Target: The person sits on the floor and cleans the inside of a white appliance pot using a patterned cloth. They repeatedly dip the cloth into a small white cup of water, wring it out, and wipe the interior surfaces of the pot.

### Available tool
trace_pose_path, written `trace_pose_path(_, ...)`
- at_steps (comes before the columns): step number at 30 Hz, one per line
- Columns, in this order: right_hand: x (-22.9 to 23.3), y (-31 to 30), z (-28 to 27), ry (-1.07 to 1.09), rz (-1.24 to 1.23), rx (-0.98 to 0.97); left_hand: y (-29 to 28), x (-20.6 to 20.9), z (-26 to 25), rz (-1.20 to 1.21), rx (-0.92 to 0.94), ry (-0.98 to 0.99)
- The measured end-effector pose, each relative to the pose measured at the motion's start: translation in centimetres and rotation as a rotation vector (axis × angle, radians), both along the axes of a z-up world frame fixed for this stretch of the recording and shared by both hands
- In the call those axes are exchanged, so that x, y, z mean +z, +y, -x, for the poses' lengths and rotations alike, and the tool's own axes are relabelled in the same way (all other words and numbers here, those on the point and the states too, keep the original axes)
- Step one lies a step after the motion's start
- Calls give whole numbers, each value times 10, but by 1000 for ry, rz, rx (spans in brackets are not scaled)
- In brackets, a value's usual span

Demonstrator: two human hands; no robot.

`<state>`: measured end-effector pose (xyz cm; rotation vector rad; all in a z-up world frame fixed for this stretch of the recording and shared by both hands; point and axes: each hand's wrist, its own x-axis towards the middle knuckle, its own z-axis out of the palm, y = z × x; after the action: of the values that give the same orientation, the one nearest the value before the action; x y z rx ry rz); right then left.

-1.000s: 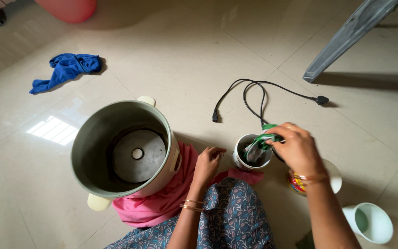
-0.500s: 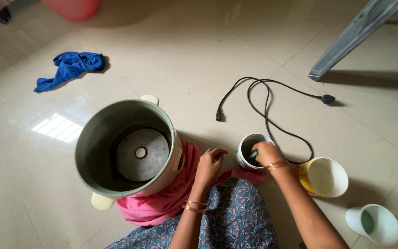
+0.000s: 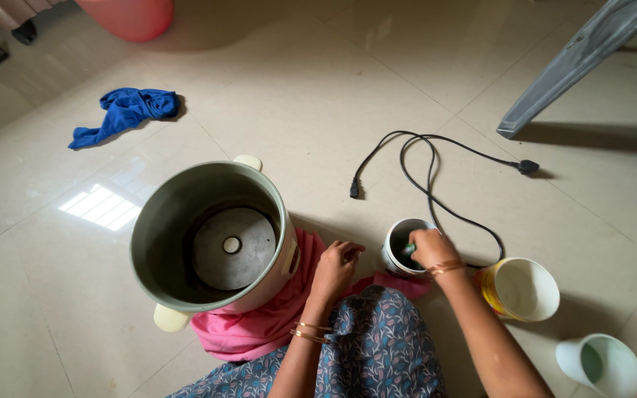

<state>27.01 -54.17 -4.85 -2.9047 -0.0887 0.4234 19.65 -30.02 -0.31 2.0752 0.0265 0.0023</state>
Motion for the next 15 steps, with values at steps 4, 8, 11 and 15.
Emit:
trace_pose_path(4,91,-13,33,-156,-106,-13,-7,4,7,-4,1,13)
trace_pose_path(8,169,-19,57,-427,-213,30,-12,8,15,12,-3,32)
trace_pose_path(11,215,-11,70,-540,-171,19,-6,11,19,1,9,9)
trace_pose_path(15,244,-7,81,-596,-188,-23,2,13,21,18,19,16)
